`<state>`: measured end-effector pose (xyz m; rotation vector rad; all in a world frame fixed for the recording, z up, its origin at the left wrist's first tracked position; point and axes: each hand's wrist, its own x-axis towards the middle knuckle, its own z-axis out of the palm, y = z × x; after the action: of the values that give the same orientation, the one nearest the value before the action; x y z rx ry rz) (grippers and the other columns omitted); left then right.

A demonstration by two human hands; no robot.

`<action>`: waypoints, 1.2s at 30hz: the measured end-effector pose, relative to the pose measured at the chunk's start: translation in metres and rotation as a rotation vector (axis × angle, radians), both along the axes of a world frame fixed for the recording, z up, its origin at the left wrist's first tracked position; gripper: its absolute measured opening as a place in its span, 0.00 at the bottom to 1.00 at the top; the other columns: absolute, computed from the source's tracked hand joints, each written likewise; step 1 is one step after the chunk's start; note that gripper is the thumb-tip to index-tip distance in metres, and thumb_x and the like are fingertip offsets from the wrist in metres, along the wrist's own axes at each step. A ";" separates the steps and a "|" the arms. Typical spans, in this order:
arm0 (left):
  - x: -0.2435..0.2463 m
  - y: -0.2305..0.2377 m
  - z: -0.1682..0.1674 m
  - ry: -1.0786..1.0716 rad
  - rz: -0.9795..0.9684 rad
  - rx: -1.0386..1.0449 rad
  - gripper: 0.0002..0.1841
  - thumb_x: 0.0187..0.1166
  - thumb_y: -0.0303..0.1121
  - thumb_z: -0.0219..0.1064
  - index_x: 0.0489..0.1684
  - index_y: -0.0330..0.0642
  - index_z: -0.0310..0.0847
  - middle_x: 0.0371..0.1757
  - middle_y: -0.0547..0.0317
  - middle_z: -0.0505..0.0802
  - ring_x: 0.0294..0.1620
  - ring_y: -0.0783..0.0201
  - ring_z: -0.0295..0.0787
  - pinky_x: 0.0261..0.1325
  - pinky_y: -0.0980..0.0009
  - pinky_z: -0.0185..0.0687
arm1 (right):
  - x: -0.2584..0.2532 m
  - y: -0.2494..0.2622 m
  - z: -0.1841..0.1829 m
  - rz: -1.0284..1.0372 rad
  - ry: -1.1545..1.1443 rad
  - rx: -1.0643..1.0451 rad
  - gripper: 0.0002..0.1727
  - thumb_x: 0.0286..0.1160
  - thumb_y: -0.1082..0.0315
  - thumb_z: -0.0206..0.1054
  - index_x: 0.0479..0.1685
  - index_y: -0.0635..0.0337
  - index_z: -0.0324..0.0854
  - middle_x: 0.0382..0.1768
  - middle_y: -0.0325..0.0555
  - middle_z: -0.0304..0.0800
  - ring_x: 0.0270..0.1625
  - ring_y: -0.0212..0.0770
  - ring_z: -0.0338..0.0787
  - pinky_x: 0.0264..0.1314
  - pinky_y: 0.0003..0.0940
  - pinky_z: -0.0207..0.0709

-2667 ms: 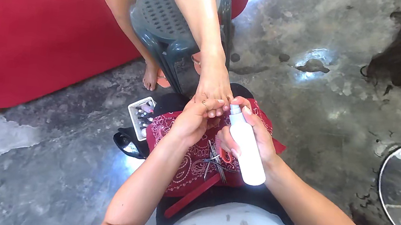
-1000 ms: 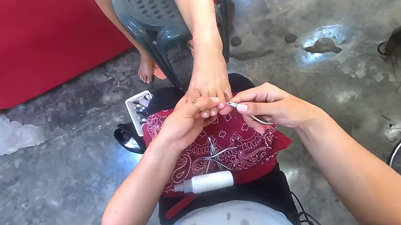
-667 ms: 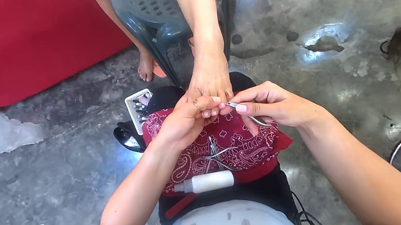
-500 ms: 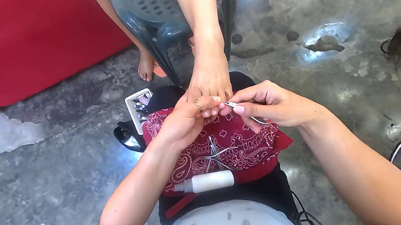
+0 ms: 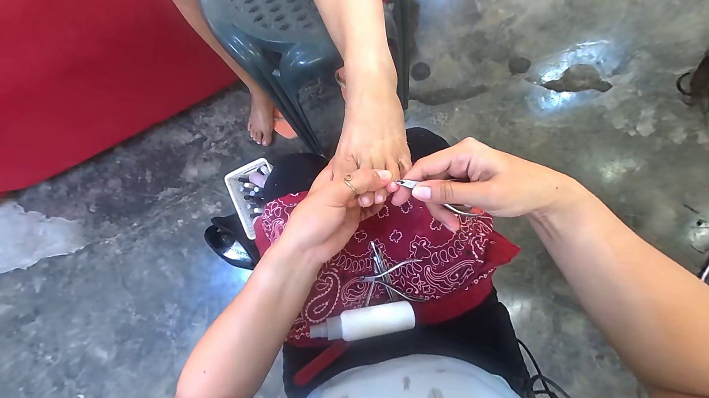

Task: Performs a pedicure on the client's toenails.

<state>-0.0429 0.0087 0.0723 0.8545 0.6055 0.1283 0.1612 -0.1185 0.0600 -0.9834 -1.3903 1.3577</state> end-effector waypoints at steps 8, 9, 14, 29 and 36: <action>0.001 -0.001 0.002 0.007 0.007 0.009 0.08 0.75 0.28 0.63 0.46 0.53 0.76 0.26 0.68 0.83 0.29 0.74 0.83 0.43 0.73 0.85 | 0.003 0.001 0.001 0.044 0.069 -0.041 0.17 0.91 0.72 0.50 0.57 0.73 0.84 0.17 0.32 0.77 0.14 0.19 0.72 0.15 0.12 0.67; 0.001 -0.001 0.002 0.008 0.003 0.013 0.08 0.75 0.28 0.63 0.46 0.53 0.76 0.25 0.68 0.83 0.28 0.74 0.82 0.42 0.74 0.85 | 0.003 0.003 0.001 0.044 0.057 -0.030 0.16 0.91 0.72 0.51 0.55 0.73 0.84 0.17 0.33 0.79 0.14 0.20 0.74 0.16 0.13 0.68; 0.000 0.000 0.001 0.009 0.005 0.003 0.07 0.75 0.28 0.63 0.44 0.52 0.78 0.28 0.66 0.85 0.30 0.73 0.83 0.44 0.73 0.85 | 0.009 0.005 0.009 0.059 0.008 -0.036 0.17 0.90 0.72 0.50 0.54 0.71 0.85 0.15 0.31 0.73 0.13 0.19 0.68 0.13 0.13 0.61; -0.001 0.003 0.001 0.011 -0.018 -0.036 0.06 0.76 0.31 0.61 0.36 0.54 0.83 0.26 0.69 0.86 0.32 0.74 0.86 0.44 0.74 0.85 | -0.018 0.005 0.001 -0.218 0.327 0.320 0.14 0.92 0.59 0.55 0.45 0.59 0.82 0.27 0.32 0.85 0.26 0.21 0.82 0.28 0.16 0.76; -0.004 0.008 0.000 0.002 -0.030 -0.045 0.06 0.75 0.31 0.60 0.31 0.52 0.82 0.24 0.68 0.84 0.29 0.73 0.83 0.44 0.73 0.84 | 0.004 0.014 0.003 -0.029 -0.269 0.196 0.14 0.89 0.70 0.56 0.47 0.68 0.86 0.20 0.34 0.80 0.19 0.21 0.76 0.21 0.16 0.71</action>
<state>-0.0467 0.0165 0.0719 0.8201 0.5953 0.0869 0.1650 -0.1050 0.0634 -1.0771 -1.6678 1.0722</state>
